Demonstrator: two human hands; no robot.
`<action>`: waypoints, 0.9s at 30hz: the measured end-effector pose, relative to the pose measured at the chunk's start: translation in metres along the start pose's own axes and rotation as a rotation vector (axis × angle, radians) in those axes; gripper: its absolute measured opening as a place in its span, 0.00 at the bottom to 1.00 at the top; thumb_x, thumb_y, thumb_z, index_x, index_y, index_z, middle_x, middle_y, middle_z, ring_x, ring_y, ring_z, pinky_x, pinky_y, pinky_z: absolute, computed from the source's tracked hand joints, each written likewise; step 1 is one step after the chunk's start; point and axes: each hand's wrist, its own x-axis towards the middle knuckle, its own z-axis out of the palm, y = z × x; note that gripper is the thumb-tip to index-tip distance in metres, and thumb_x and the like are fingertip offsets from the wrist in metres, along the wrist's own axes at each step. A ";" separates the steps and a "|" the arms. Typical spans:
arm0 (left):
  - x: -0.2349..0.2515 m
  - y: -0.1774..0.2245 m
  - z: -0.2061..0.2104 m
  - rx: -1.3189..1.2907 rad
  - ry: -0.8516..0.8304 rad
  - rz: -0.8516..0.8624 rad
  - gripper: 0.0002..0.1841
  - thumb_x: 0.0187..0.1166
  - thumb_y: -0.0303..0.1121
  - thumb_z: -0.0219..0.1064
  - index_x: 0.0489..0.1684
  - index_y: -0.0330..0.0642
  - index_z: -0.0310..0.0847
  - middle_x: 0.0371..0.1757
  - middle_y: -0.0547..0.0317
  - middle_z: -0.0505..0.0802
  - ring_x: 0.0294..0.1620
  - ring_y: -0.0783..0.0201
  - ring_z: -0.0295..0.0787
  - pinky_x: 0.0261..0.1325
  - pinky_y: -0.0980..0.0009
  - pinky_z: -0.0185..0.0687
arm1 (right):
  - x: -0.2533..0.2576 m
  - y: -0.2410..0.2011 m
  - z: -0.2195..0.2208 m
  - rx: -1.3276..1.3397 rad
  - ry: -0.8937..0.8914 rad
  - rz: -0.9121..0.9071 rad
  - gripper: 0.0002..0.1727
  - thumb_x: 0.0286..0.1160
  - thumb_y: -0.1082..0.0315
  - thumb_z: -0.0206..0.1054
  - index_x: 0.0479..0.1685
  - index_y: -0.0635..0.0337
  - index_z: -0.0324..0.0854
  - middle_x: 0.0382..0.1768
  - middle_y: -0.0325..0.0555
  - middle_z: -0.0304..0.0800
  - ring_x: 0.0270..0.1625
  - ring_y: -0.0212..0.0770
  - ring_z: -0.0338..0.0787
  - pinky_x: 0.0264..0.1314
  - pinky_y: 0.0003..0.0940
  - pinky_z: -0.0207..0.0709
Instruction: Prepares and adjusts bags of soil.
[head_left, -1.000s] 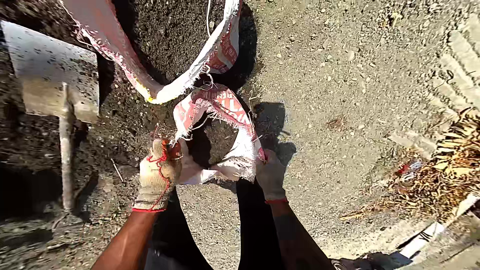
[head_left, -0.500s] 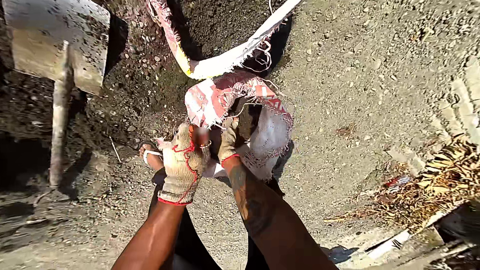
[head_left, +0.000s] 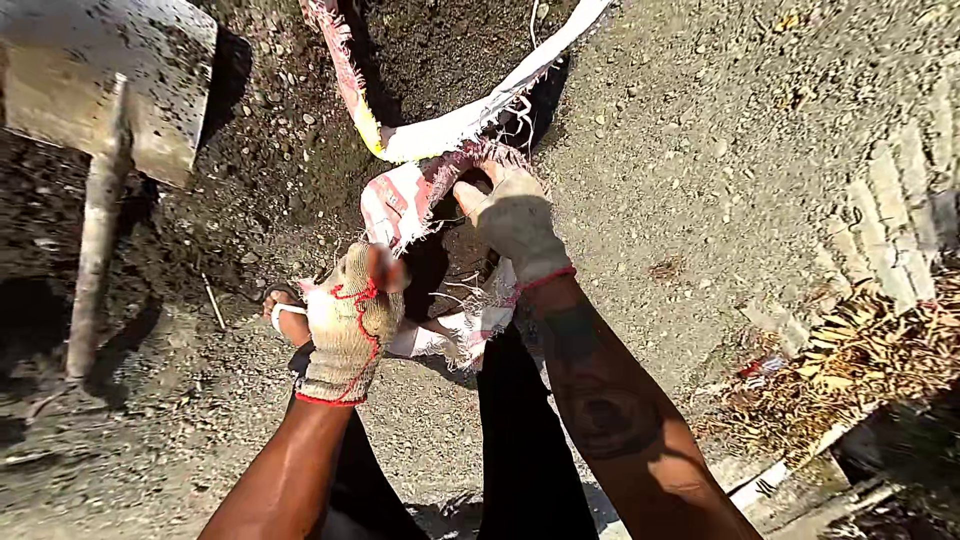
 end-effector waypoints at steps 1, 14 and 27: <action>-0.001 -0.001 0.000 -0.006 -0.001 -0.004 0.16 0.81 0.42 0.64 0.53 0.37 0.83 0.40 0.41 0.93 0.38 0.41 0.93 0.37 0.38 0.83 | -0.016 0.007 0.003 0.059 0.026 -0.034 0.26 0.78 0.49 0.66 0.70 0.54 0.85 0.64 0.51 0.91 0.68 0.49 0.89 0.72 0.56 0.78; -0.013 -0.065 0.021 0.040 -0.624 -0.281 0.46 0.65 0.57 0.80 0.85 0.48 0.68 0.80 0.40 0.80 0.83 0.38 0.71 0.81 0.33 0.62 | -0.194 0.042 0.147 0.586 0.137 0.854 0.51 0.67 0.44 0.78 0.85 0.68 0.63 0.72 0.68 0.80 0.74 0.57 0.83 0.75 0.55 0.78; -0.088 -0.052 0.017 0.049 -0.423 -0.457 0.26 0.78 0.47 0.70 0.65 0.34 0.82 0.58 0.35 0.92 0.59 0.38 0.91 0.63 0.37 0.81 | -0.217 0.057 0.174 0.667 -0.190 1.020 0.20 0.85 0.57 0.65 0.56 0.68 0.84 0.39 0.58 0.91 0.35 0.50 0.93 0.42 0.49 0.89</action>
